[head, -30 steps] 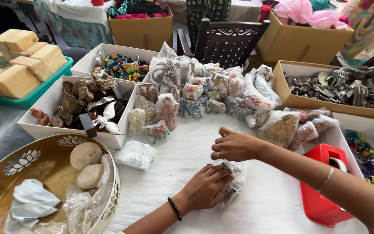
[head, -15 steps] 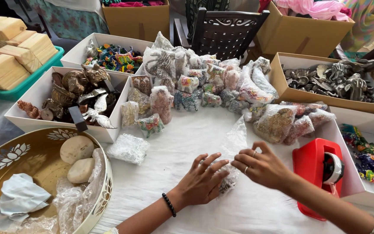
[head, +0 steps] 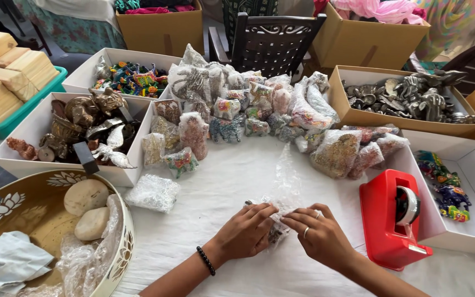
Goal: The person wraps small decorative figurines in bubble wrap and secures them with tape. The person handles multiple items one at a time, wrapping each carefully and placing the finished packages on the table.
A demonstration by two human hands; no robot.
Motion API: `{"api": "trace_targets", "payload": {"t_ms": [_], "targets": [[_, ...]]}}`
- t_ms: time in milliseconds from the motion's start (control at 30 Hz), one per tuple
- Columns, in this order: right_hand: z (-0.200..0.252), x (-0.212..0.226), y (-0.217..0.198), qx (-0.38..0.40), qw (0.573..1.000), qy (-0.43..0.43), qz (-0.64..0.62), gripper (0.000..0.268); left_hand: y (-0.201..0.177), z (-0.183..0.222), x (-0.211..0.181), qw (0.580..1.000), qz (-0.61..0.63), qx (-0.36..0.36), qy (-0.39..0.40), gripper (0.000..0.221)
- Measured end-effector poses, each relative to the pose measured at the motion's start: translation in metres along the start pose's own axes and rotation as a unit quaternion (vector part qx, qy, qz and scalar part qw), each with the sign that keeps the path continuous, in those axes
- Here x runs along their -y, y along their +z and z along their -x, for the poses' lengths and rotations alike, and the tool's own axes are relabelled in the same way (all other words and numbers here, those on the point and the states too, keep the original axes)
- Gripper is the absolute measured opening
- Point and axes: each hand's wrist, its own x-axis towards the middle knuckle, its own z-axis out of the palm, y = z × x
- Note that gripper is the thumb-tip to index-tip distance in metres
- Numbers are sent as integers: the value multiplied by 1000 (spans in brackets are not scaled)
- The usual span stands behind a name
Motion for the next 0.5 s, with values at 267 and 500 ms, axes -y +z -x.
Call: {"api": "trace_targets", "payload": {"t_ms": [267,500], "targets": [[-57,-81,-2,36,891,327,-312,61,-8,-4,-5,999,-29,-5,19,35],[-108,-155,77,229,715,435,-497,42,-15,-8,-9,997,62,-2,-46,47]]}}
